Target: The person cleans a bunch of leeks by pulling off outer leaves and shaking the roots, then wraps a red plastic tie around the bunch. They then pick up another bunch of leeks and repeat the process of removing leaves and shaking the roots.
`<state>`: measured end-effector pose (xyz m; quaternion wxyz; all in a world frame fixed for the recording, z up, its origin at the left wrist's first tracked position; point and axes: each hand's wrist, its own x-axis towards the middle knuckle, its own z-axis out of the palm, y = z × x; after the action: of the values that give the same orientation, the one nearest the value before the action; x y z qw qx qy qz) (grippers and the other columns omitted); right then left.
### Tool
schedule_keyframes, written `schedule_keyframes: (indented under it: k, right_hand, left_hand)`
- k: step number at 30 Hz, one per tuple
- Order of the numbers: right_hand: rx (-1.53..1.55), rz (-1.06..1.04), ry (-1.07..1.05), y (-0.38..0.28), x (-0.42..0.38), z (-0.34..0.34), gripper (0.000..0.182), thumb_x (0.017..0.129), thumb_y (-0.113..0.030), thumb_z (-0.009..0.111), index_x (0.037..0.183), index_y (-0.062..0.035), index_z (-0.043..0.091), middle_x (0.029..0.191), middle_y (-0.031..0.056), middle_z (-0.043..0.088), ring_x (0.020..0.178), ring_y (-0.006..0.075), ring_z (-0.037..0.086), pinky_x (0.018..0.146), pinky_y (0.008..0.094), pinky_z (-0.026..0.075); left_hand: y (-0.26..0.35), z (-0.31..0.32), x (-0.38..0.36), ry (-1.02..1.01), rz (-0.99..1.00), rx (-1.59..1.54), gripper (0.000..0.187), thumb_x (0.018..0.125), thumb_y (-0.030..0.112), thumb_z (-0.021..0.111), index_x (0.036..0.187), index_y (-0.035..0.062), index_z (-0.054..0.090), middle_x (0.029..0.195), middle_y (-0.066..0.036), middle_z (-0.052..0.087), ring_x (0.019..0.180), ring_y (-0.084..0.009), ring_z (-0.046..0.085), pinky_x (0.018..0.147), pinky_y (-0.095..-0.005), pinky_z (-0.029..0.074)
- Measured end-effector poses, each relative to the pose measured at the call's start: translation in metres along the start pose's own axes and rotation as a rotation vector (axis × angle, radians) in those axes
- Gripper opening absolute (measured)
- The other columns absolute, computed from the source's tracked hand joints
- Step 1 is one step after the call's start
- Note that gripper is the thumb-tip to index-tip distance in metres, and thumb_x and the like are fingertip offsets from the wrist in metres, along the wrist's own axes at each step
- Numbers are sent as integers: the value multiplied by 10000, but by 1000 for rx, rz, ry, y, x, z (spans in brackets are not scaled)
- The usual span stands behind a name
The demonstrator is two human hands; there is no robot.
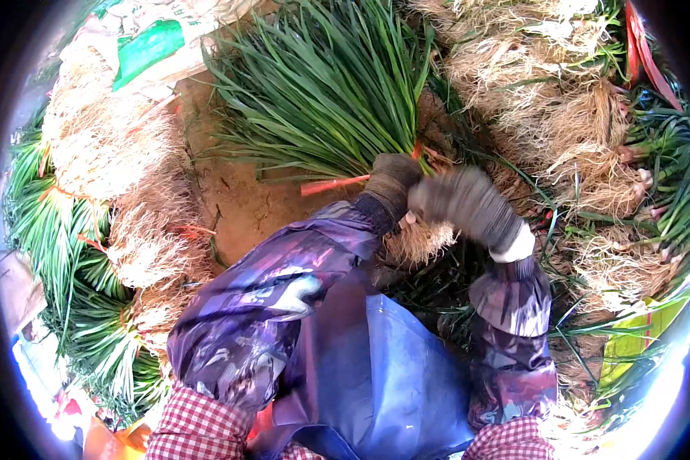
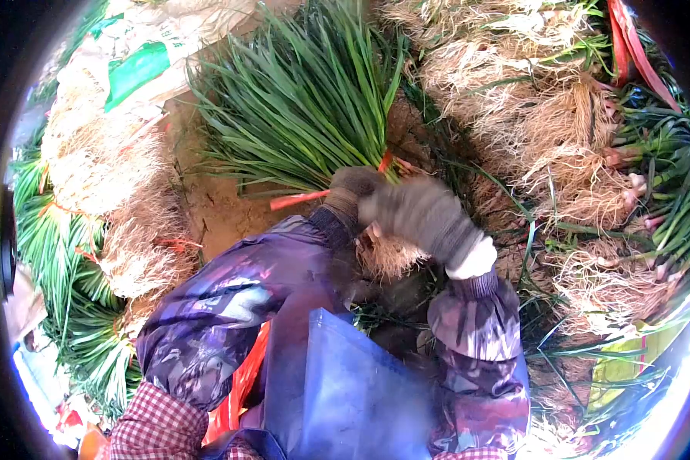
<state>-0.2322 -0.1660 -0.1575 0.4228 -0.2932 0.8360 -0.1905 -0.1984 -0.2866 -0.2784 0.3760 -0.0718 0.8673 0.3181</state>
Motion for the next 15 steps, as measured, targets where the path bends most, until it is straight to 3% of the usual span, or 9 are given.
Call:
schedule_keyframes:
  k: [1, 3, 5, 6, 10, 12, 13, 15]
  right_hand:
    - [79, 11, 199, -2, 2, -19, 268, 777, -333, 679, 920, -107, 671, 956, 59, 636, 926, 205, 619, 793, 325, 482]
    - [-263, -295, 348, -12, 38, -9, 299, 738, -365, 691, 869, -99, 655, 863, 56, 587, 872, 231, 593, 752, 362, 475]
    - [-562, -403, 198, -30, 87, 21, 314, 694, -345, 709, 871, -90, 667, 897, 83, 629, 887, 289, 615, 757, 386, 491]
    - [-724, -319, -40, -42, 105, 30, 249, 689, -281, 693, 868, -108, 679, 862, 94, 667, 825, 289, 650, 699, 410, 509]
    - [-644, -467, -58, -29, 134, 57, 178, 706, -216, 613, 836, -114, 679, 805, 119, 677, 767, 287, 666, 660, 427, 512]
    - [-553, -545, 68, -18, 136, 48, 152, 745, -204, 580, 828, -118, 674, 796, 133, 661, 755, 304, 654, 662, 426, 508]
    - [-481, -518, 213, -9, 128, 40, 144, 761, -222, 595, 828, -120, 670, 815, 116, 646, 776, 310, 635, 700, 413, 500]
    - [-4, -499, 599, 33, 129, 35, 240, 752, -281, 671, 857, -65, 669, 863, 105, 631, 829, 304, 610, 774, 378, 481]
  left_hand:
    - [2, -1, -1, -6, 7, 23, 219, 884, 139, 500, 1035, 100, 654, 951, -109, 667, 882, -246, 662, 704, -396, 532]
    - [9, -8, -5, -21, 16, 172, 209, 871, 141, 510, 1020, 101, 651, 957, -107, 657, 882, -245, 653, 703, -392, 526]
    - [19, -15, -17, -26, 21, 362, 199, 858, 144, 521, 1004, 101, 649, 963, -105, 648, 882, -244, 643, 702, -388, 521]
    - [23, -18, -21, -29, 21, 432, 195, 851, 145, 526, 996, 101, 648, 965, -105, 643, 883, -243, 639, 702, -386, 518]
    - [35, -22, -29, -24, 49, 592, 177, 825, 150, 546, 965, 102, 643, 977, -101, 625, 883, -240, 620, 700, -377, 507]
    - [36, -25, -30, -9, 66, 632, 169, 811, 152, 557, 950, 102, 640, 982, -99, 615, 883, -239, 611, 699, -373, 502]
    - [35, -25, -30, 4, 83, 643, 165, 805, 153, 562, 942, 102, 639, 985, -99, 611, 883, -238, 606, 698, -371, 499]
    - [25, -22, -30, 114, 160, 620, 159, 792, 155, 572, 926, 102, 637, 991, -97, 601, 883, -237, 597, 697, -367, 494]
